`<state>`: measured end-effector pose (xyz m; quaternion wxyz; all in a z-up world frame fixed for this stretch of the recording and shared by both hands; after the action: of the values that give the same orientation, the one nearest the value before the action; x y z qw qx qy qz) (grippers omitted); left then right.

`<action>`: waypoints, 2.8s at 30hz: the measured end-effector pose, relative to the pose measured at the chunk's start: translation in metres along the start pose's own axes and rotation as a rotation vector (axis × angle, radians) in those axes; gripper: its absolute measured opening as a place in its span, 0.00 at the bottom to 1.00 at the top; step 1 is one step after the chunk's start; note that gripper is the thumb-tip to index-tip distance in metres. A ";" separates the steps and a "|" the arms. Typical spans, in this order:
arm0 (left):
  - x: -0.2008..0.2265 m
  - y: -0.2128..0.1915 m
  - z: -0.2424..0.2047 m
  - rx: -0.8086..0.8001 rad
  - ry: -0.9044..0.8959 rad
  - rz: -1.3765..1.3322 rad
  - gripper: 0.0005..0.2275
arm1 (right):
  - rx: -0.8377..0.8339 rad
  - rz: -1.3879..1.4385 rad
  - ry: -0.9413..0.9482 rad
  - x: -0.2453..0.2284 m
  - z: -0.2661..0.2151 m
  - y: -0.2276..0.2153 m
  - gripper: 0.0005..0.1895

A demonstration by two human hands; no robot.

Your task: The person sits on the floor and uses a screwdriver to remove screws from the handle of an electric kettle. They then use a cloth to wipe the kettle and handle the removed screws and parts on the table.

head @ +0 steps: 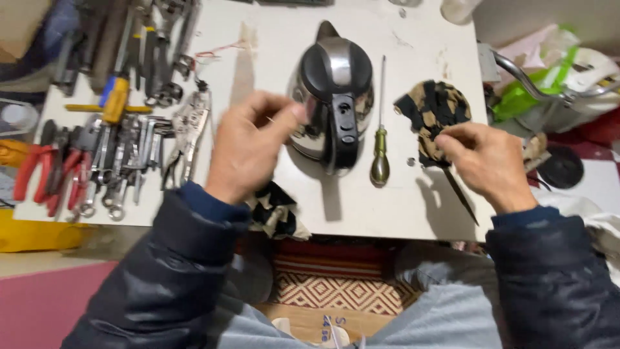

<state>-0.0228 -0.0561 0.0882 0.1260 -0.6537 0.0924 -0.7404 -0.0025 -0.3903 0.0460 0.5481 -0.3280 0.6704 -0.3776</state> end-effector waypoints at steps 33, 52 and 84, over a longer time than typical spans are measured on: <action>-0.170 -0.012 0.065 -0.081 -0.024 0.792 0.16 | -0.078 -0.405 -0.126 0.037 0.028 0.094 0.19; -0.150 -0.030 0.049 -0.049 -0.047 0.942 0.15 | -0.372 0.006 -0.576 -0.085 -0.117 0.169 0.13; -0.167 -0.088 -0.014 -0.499 -0.285 0.793 0.15 | -0.078 0.053 -0.878 -0.221 -0.126 0.208 0.12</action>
<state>-0.0234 0.0783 -0.0454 0.2494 -0.6731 0.4907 -0.4939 -0.0913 -0.0796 -0.0119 0.7779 -0.4602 0.3958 -0.1626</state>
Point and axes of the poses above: each hand's wrist, its own z-axis towards the middle knuckle, its own y-axis out of the palm, x = y × z, the point moved 8 cm from there along z, towards the middle knuckle, and after that the axes turned 5 degrees about y, right-handed, at the moved point
